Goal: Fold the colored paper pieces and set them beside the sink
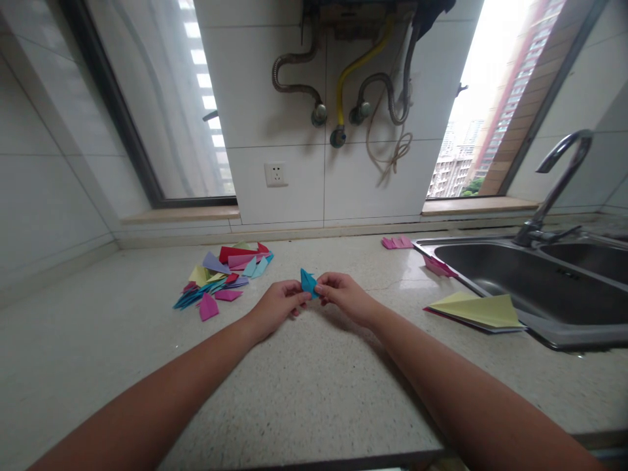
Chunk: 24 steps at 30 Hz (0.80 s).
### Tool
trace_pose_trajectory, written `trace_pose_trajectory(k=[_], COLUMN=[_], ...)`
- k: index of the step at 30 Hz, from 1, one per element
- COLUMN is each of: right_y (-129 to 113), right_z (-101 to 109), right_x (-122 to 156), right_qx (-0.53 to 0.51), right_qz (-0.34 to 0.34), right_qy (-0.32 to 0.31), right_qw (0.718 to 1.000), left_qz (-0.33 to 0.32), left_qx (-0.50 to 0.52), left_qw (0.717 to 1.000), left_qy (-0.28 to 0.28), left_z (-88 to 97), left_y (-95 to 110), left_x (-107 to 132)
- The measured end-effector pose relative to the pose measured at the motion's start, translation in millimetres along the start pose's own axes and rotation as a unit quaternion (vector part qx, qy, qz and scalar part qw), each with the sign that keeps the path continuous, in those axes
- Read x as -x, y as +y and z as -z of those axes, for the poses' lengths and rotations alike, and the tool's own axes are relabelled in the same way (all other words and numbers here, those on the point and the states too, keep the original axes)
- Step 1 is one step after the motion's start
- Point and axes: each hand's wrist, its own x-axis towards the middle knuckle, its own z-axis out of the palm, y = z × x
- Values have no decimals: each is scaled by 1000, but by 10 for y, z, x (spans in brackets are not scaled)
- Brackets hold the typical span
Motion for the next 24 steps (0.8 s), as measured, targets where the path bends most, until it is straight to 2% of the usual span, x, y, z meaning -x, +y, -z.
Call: trace_pose_trajectory(k=[11, 16, 20, 24], right_y=[8, 86, 116, 78], right_z=[3, 26, 16, -28], right_x=[-14, -32, -17, -2], right_qx=[4, 59, 127, 103], right_qz=[15, 14, 14, 15], right_qy=[6, 22, 20, 20], right_qw=[1000, 998, 992, 994], left_qz=[-19, -31, -70, -61], left_qx=[-12, -12, -43, -60], left_qw=[999, 998, 994, 993], left_qy=[30, 52, 77, 87], left_z=[12, 10, 16, 27], left_y=[-31, 4, 12, -25], left_x=[-20, -11, 0, -9])
